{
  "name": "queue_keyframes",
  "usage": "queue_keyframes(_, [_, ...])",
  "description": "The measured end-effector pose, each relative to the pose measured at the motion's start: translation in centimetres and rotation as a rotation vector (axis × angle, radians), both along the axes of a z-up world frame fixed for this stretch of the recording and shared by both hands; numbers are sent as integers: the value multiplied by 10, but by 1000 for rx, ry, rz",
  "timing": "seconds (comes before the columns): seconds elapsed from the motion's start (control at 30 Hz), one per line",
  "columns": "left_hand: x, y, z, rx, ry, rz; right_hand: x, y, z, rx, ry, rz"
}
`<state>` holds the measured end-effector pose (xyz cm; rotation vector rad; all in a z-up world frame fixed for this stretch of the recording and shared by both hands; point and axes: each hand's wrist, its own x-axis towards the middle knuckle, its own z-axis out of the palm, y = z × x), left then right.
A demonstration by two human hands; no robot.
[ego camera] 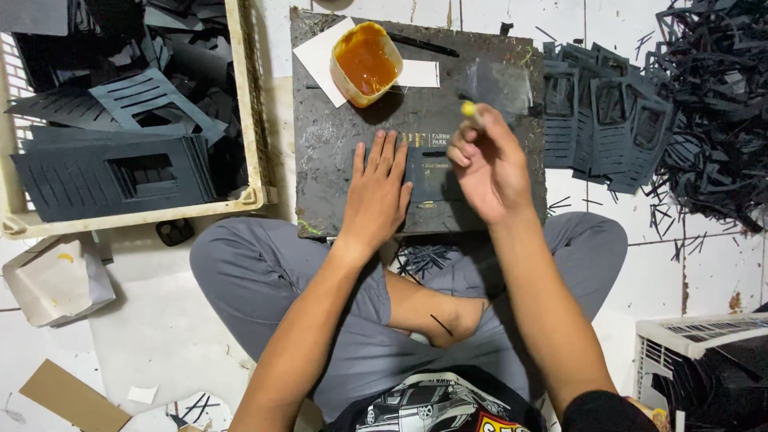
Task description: The person sits on the floor with a board on their lap and applies glue with a glue stick to dark cut-out frame pieces. They rub the glue stick along the piece edges, press pieces together, and set finished pieces aside with a stack of similar pieces nearby.
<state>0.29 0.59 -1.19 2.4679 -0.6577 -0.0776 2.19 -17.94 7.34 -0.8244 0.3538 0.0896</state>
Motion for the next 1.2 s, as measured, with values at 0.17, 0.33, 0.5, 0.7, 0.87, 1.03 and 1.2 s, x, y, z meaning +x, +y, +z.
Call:
queue_keyframes(0.17, [0, 2, -3, -12, -9, -10, -46, -20, -25, -66, 7, -86])
queue_keyframes(0.33, [1, 1, -5, -30, -17, -11, -90, -28, -54, -112, 68, -124])
queue_keyframes(0.5, [2, 1, -4, -35, -47, -9, -107, -23, -70, -463, 93, -168])
queue_keyframes(0.7, [0, 1, -4, -57, -41, -2, -78, -2, -54, -1024, 10, -110])
queue_keyframes(0.87, [1, 2, -4, -64, -23, -3, -51, -2, -68, -1284, -66, -90])
queue_keyframes(1.03, [1, 2, -5, -55, 1, -4, -39, -4, -67, -1459, -141, -62])
queue_keyframes(1.2, [1, 1, -7, -50, -23, -5, -34, -6, -61, -1488, -238, -12])
